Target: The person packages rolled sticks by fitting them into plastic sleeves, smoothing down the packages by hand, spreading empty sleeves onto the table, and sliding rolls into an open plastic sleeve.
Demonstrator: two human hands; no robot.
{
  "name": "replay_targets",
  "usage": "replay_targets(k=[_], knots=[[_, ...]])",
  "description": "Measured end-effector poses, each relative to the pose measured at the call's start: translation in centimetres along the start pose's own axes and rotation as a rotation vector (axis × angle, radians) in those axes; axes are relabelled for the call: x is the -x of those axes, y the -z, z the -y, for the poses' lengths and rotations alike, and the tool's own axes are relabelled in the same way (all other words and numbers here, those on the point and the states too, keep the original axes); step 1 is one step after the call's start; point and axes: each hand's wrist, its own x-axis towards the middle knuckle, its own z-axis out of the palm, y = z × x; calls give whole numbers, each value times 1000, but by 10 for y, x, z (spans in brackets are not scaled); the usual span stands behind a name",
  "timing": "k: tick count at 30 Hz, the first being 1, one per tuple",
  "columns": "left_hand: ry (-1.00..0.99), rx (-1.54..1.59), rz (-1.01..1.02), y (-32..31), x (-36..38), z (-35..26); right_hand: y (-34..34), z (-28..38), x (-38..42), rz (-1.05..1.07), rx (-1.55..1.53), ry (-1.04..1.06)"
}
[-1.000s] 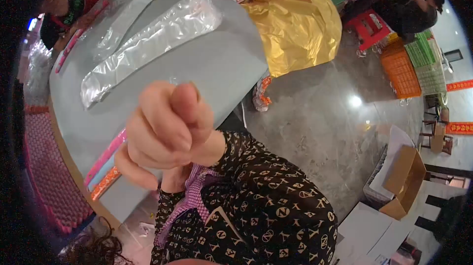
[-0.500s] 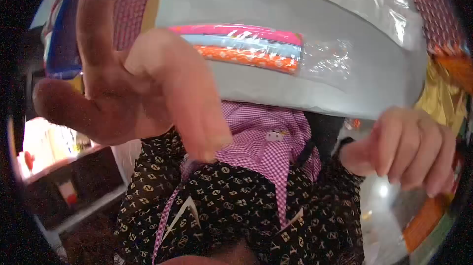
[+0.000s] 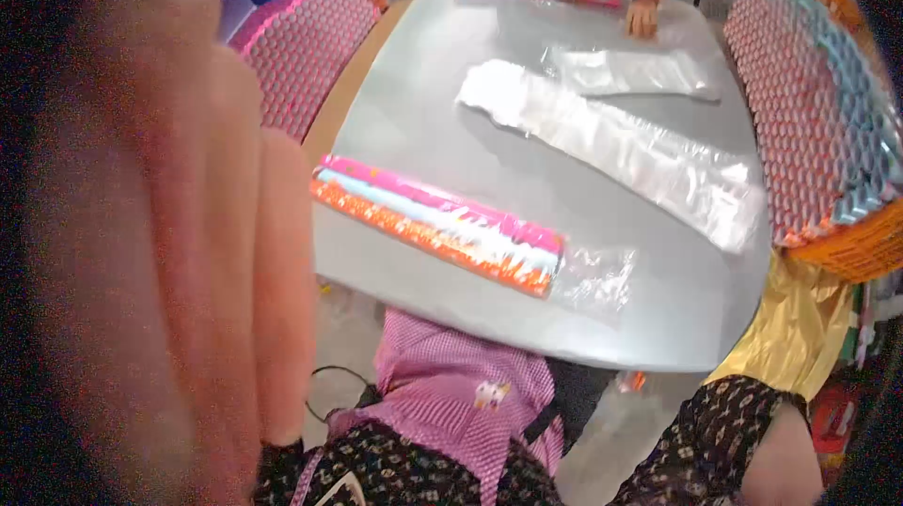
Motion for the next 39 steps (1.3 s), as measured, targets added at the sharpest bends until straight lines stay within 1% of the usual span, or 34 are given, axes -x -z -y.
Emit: replay_targets(k=[5, 11, 14, 17, 19, 21, 22, 23, 26, 30, 39], knots=[[20, -177, -134, 10, -19, 35, -1, 5, 10, 27, 26, 41], [29, -309, -208, 20, -32, 58, -13, 18, 7, 54, 73, 95], [7, -363, -219, 22, -23, 57, -24, 29, 3, 72, 106, 115], [-67, -412, -218, 24, 14, 42, -30, 37, -2, 91, 192, 113], [-184, -432, -175, 20, 45, 21, -32, 40, 3, 118, 236, 131], [-314, -451, -73, 16, 66, -4, -32, 44, 11, 138, 261, 165], [-370, -466, -11, 14, 71, -19, -38, 46, 7, 142, 266, 182], [-432, -479, 53, -3, 61, -72, -63, 60, -32, 145, 270, 210], [-523, -497, 192, -12, 64, -102, -75, 69, -33, 167, 291, 246], [-526, -579, 267, -19, 65, -107, -84, 79, -34, 184, 315, 277], [-482, -726, 293, -19, 77, -107, -96, 100, -32, 163, 330, 349]])
